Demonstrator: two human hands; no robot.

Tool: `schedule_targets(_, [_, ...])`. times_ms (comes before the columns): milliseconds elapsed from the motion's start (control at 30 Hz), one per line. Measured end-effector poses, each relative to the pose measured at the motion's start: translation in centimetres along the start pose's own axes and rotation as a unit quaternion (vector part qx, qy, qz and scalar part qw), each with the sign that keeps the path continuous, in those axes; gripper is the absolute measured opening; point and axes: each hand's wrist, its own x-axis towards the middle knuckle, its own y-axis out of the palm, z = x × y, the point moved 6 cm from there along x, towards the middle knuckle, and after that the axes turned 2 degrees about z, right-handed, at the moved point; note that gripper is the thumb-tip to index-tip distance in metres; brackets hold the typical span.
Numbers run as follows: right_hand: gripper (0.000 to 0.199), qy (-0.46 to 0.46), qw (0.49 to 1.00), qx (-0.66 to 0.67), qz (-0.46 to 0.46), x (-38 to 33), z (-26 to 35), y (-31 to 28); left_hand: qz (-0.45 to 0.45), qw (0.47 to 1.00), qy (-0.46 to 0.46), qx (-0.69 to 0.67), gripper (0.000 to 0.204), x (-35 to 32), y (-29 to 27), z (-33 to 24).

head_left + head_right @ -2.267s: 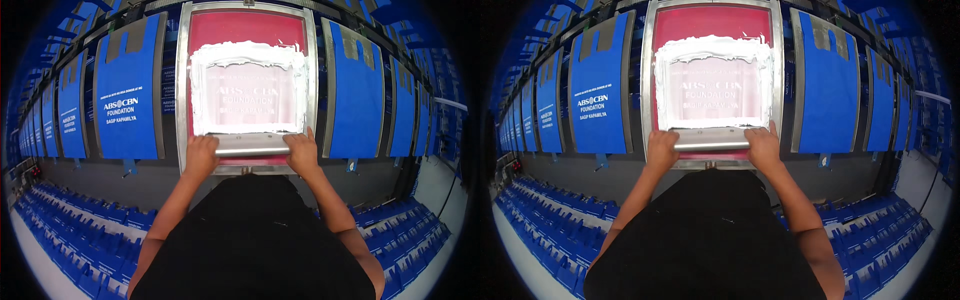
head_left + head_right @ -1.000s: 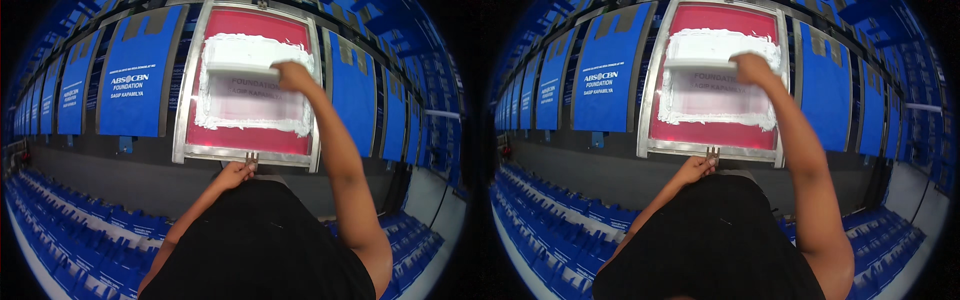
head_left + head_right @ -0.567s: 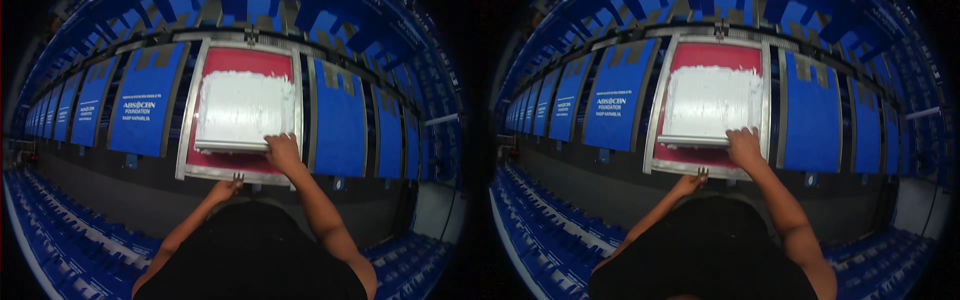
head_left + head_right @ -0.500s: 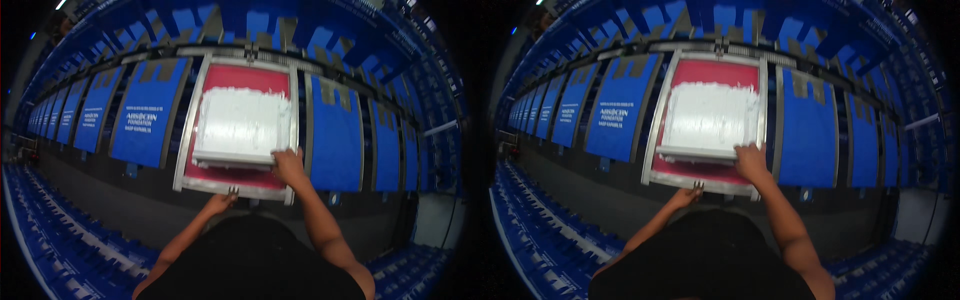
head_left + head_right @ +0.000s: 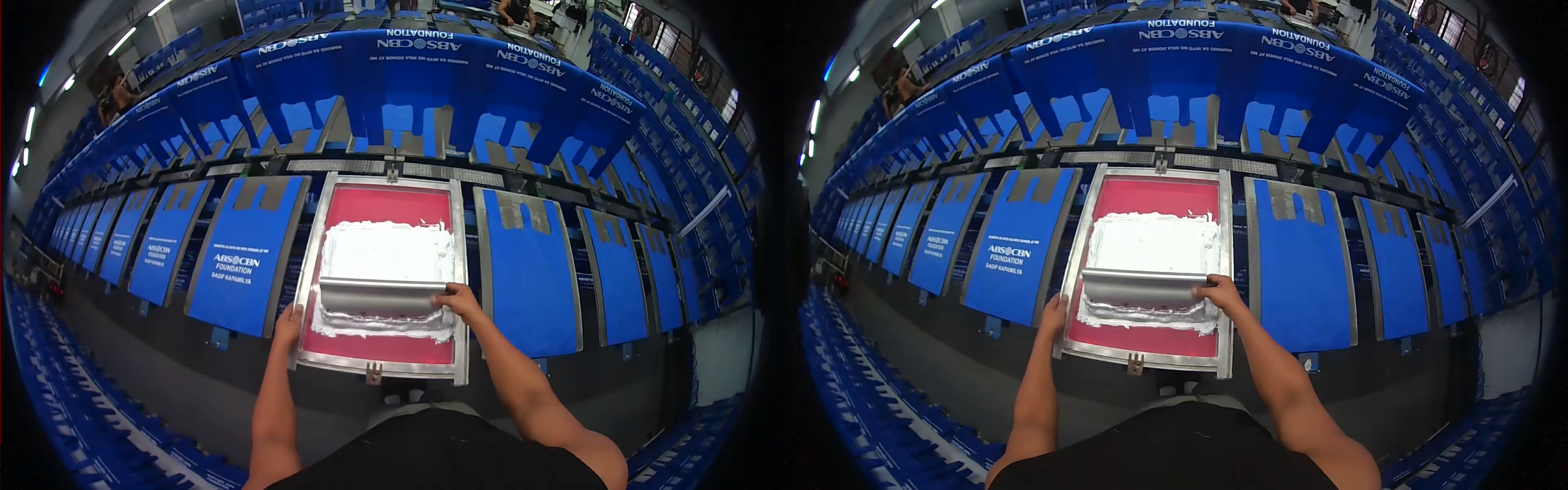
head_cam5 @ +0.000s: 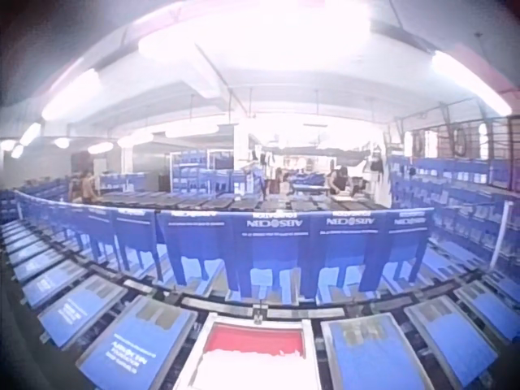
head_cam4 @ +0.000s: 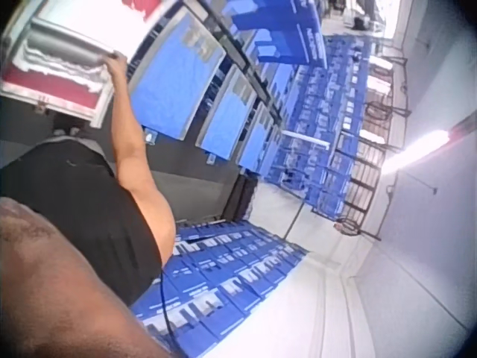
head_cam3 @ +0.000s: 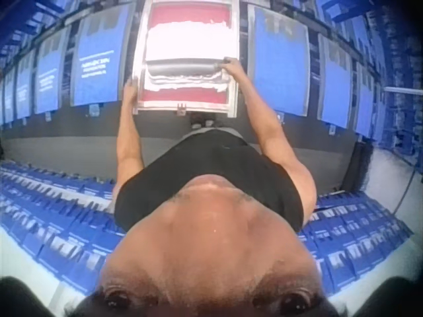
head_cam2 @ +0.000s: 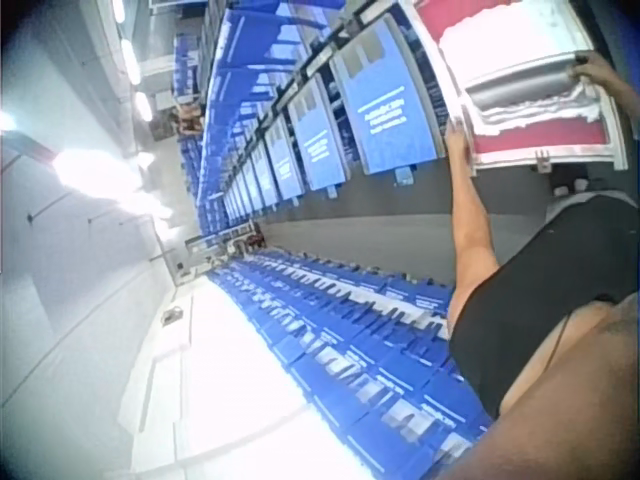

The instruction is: The person uses a metal roller to spread a thick white paste evenly across a rectangular red tray. The person repeatedly rolls the tool back and forth to smooth the surface of the paste within the tray's boundaries.

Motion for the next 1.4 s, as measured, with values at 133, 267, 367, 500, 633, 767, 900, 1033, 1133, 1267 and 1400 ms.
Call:
schedule_targets(133, [0.024,0.006,0.999,0.045,-0.014,-1.6,0.5,-2.4,0.024,0.995,0.015,-0.096,0.047,-1.9,0.9,-1.8])
schedule_targets(267, [0.028,0.021,0.999,0.029,-0.020,-6.6,2.8,-8.9,0.030,0.994,0.008,-0.109,0.049,-8.6,3.1,-9.4])
schedule_targets(367, [0.031,0.018,0.997,0.015,-0.075,-10.8,1.3,-18.0,0.051,0.989,0.036,-0.132,0.046,-11.4,10.8,-12.0])
schedule_targets(500, [0.036,0.005,0.993,0.032,-0.114,-16.1,-1.6,-28.6,0.088,0.980,0.047,-0.173,0.044,-16.0,21.7,-17.3])
schedule_targets(633, [0.033,0.019,0.994,0.021,-0.103,-18.7,-5.9,-37.8,0.103,0.978,0.039,-0.175,0.043,-20.3,30.5,-20.7])
schedule_targets(767, [0.030,0.010,0.996,0.035,-0.083,-17.7,-8.3,-42.1,0.089,0.985,0.014,-0.147,0.043,-22.0,33.7,-22.2])
schedule_targets(900, [0.031,0.014,0.998,0.038,-0.057,-16.6,-9.4,-44.1,0.072,0.990,0.012,-0.121,0.045,-22.2,34.8,-24.3])
schedule_targets(1033, [0.042,0.015,0.995,-0.054,-0.081,-14.8,-10.7,-46.2,0.078,0.990,-0.005,-0.120,0.043,-21.3,36.5,-23.0])
schedule_targets(1133, [0.045,0.065,0.995,-0.037,-0.073,-14.5,-11.6,-45.9,0.075,0.993,-0.003,-0.093,0.043,-21.5,37.2,-23.8])
schedule_targets(1267, [0.042,0.024,0.997,-0.003,-0.070,-14.9,-11.6,-45.2,0.065,0.985,-0.022,-0.160,0.047,-20.5,38.2,-21.6])
schedule_targets(1400, [0.040,0.024,0.998,0.031,-0.055,-14.8,-12.4,-44.9,0.071,0.984,-0.030,-0.161,0.048,-20.6,38.4,-21.1])
